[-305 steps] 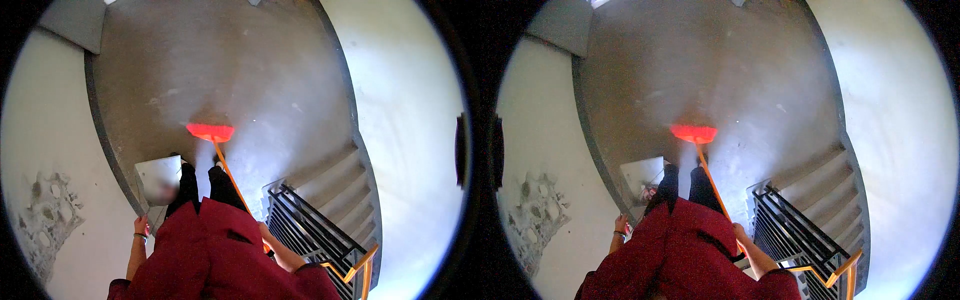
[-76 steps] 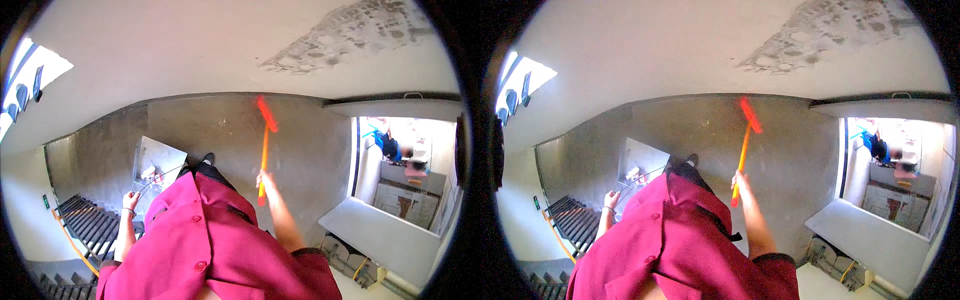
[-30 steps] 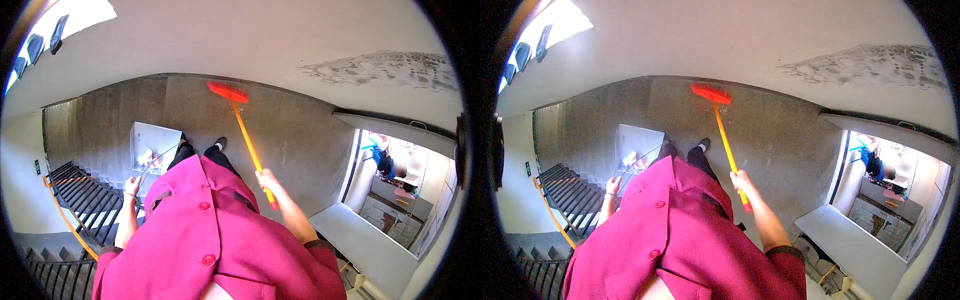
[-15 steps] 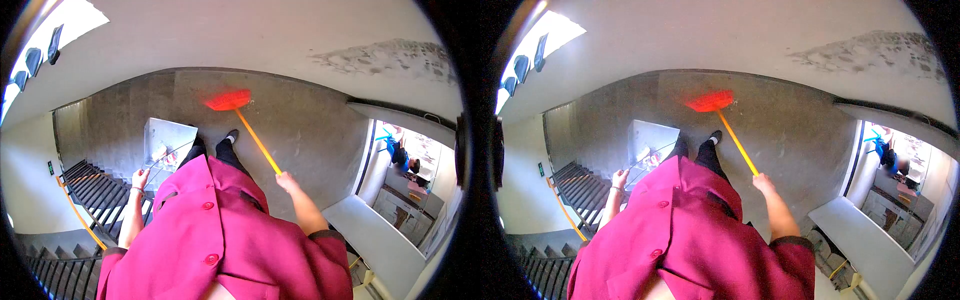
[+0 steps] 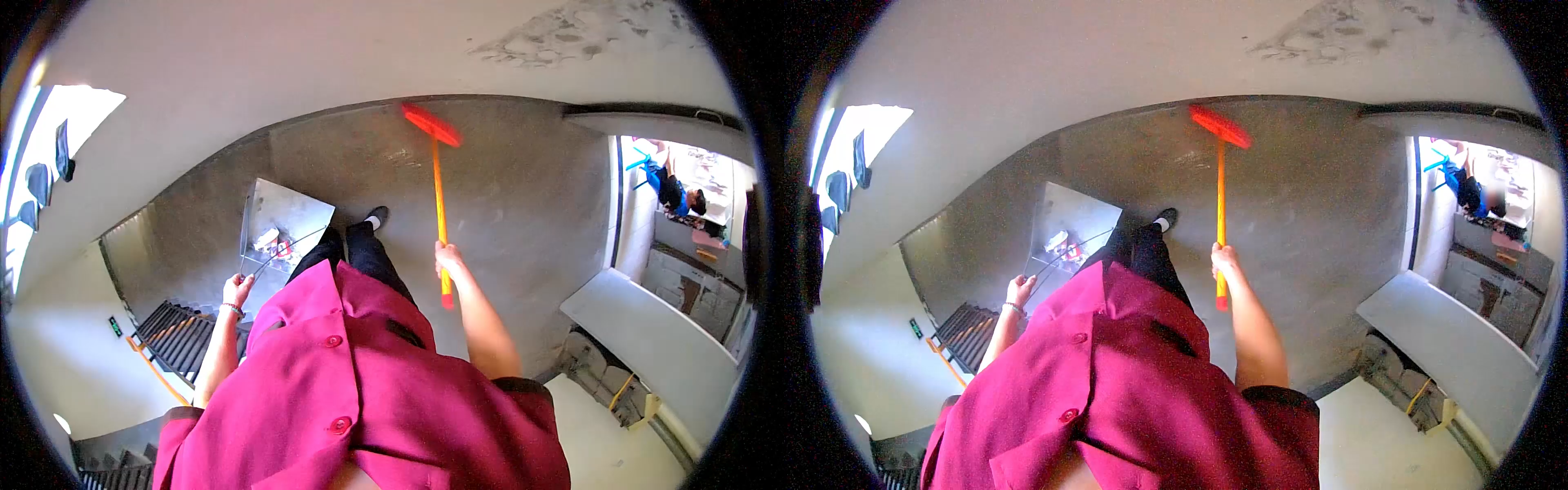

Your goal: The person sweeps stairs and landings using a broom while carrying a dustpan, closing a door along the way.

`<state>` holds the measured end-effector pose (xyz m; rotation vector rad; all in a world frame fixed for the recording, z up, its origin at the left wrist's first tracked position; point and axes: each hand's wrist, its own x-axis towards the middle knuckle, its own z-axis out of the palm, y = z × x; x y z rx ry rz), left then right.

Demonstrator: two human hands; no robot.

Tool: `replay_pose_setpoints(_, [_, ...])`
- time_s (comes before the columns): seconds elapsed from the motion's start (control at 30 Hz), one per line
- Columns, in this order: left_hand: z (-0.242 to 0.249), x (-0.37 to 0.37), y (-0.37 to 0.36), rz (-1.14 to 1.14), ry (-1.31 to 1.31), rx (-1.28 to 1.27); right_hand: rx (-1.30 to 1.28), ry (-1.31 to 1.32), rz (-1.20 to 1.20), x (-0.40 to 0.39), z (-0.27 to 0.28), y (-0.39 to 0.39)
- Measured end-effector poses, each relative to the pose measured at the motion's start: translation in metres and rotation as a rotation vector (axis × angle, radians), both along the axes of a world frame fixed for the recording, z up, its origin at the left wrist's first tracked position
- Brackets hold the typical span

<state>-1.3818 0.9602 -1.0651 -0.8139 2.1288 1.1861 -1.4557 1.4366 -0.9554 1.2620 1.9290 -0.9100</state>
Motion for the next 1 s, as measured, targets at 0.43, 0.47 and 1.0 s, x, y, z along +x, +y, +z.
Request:
replay_pose_setpoints(0.43, [-0.001,-0.044,-0.066,-0.272,0.132,-0.130,0.041,0.122,0.283,0.281,-0.038,-0.035])
replay_pose_setpoints(0.47, [-0.037,-0.039,-0.089,-0.237,0.096,-0.088,0.228,0.168,0.341,0.268,-0.017,-0.045])
replay_pose_setpoints(1.0, [-0.008,-0.056,-0.091,-0.524,0.109,-0.009,-0.124,-0.061,-0.183,0.236,-0.090,-0.149])
